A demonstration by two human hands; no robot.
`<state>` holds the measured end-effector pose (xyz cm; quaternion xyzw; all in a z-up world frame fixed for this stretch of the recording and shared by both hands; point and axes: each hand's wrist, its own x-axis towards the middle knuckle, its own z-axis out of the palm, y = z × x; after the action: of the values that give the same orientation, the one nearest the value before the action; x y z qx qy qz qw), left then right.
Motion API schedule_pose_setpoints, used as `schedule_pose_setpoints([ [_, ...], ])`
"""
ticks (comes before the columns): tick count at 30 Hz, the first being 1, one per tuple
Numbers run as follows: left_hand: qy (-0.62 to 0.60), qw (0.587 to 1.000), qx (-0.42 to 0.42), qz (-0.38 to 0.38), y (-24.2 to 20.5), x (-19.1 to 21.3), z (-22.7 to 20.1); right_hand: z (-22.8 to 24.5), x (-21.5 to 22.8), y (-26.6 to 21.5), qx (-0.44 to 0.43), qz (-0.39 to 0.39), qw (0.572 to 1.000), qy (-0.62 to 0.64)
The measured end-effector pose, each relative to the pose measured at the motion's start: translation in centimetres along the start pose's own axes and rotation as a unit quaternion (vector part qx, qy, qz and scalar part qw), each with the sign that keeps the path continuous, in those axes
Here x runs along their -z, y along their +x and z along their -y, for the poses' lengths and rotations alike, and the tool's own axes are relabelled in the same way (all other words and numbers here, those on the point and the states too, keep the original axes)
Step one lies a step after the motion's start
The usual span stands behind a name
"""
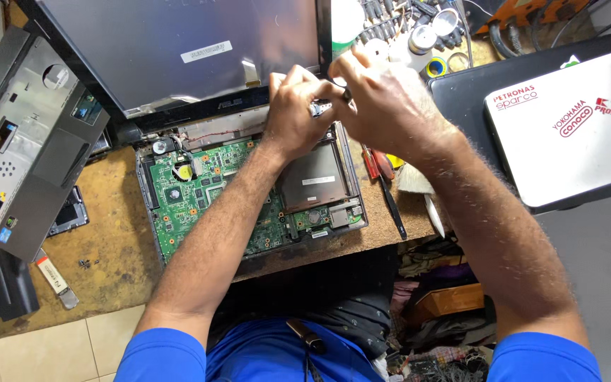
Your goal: The person assembles a laptop by screwing components onto the motherboard, placing the palm rest, and installing the keyboard. The person uses a screwdriver to secure screws and aligns parts into place.
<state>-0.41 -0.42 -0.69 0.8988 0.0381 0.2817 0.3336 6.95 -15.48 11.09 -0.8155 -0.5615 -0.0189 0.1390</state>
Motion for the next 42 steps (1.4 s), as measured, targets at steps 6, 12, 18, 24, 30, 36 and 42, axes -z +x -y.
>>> schedule_pose_setpoints([
  [6,0.045,0.998,0.034,-0.027,-0.3,0.1,0.0,-2.3,-4.0,0.8,0.054,-0.011,0.998,0.018],
  [12,0.053,0.999,0.011,-0.003,-0.5,0.4,-0.5,-2.6,-3.4,0.8,0.165,0.021,0.961,-0.220],
  [18,0.025,0.999,-0.022,0.012,-0.5,0.1,0.7,-0.6,-1.3,1.2,0.076,0.076,0.981,-0.162],
  [24,0.002,0.999,-0.047,0.024,-0.6,0.1,1.0,0.1,-0.1,1.3,0.012,0.075,0.996,-0.047],
  [30,-0.028,0.998,-0.055,-0.011,-0.4,-0.3,1.0,-0.2,0.1,1.0,0.086,0.019,0.994,-0.058],
  [36,0.006,0.997,-0.062,-0.055,-0.3,0.0,0.3,-0.5,-1.4,1.5,0.031,0.068,0.997,-0.004],
  [42,0.005,0.998,-0.042,-0.045,-0.2,-0.1,0.2,-2.4,-4.1,2.4,0.135,0.042,0.969,-0.201],
])
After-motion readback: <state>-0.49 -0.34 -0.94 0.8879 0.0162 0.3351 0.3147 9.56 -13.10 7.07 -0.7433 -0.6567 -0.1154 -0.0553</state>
